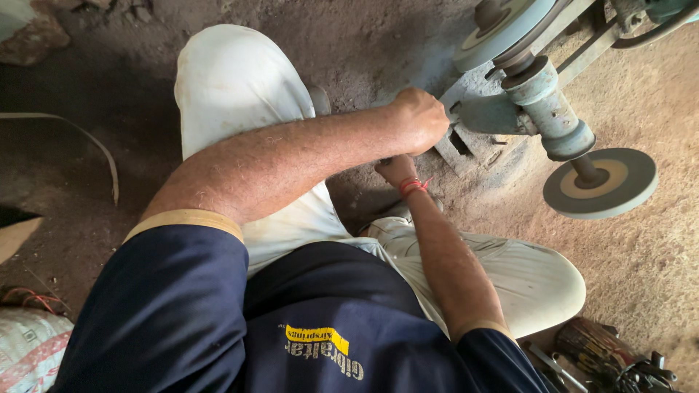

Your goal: The person sits on the floor and uses a bench grinder to sharpen a small metal tool. They repeatedly press the tool against the spinning wheel, pause to inspect the edge, and dip the tool into a small container of liquid before continuing.

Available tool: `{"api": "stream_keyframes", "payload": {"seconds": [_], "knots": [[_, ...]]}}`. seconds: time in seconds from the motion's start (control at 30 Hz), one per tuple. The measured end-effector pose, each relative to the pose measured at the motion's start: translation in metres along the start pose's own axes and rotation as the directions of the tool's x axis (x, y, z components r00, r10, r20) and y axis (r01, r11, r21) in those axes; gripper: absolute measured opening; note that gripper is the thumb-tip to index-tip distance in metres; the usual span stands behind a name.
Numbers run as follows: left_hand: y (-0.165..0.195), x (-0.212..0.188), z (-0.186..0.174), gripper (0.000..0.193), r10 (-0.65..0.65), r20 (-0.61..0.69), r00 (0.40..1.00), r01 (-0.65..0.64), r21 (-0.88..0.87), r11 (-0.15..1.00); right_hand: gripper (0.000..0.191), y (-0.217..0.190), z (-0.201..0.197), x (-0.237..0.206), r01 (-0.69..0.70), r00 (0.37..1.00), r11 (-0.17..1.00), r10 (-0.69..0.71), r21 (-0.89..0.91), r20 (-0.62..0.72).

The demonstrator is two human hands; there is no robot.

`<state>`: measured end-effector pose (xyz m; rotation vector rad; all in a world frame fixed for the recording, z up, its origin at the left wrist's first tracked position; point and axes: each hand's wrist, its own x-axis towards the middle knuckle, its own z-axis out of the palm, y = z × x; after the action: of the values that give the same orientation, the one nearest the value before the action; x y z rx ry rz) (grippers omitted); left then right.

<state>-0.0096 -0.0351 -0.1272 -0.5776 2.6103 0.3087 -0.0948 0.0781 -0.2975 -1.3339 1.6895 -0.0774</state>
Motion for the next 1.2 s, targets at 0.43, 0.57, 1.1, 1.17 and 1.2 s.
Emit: {"api": "stream_keyframes", "payload": {"seconds": [0.43, 0.57, 1.1, 1.17, 1.2], "knots": [[0.035, -0.008, 0.009, 0.021, -0.047, -0.074, 0.996, 0.042, -0.069, 0.997, 0.035, 0.005, -0.026, -0.038, -0.309, 0.951, 0.4, 0.136, 0.863, 0.278], [0.029, -0.02, 0.03, 0.022, -0.059, -0.068, 0.996, 0.054, -0.071, 0.996, 0.035, -0.008, -0.007, -0.039, -0.296, 0.955, 0.448, 0.142, 0.844, 0.26], [-0.02, -0.094, -0.018, 0.033, -0.173, -0.291, 0.941, -0.002, -0.514, 0.858, 0.032, -0.102, 0.036, 0.013, -0.044, 0.991, 0.984, 0.021, -0.175, -0.135], [-0.022, -0.107, -0.034, 0.029, -0.24, -0.439, 0.866, -0.028, -0.522, 0.852, 0.031, -0.095, 0.028, 0.019, -0.033, 0.99, 0.975, 0.002, -0.221, -0.138], [-0.024, -0.112, -0.04, 0.03, -0.28, -0.43, 0.858, 0.001, -0.544, 0.839, 0.031, -0.093, 0.025, 0.024, -0.029, 0.99, 0.971, -0.005, -0.239, -0.139]]}}
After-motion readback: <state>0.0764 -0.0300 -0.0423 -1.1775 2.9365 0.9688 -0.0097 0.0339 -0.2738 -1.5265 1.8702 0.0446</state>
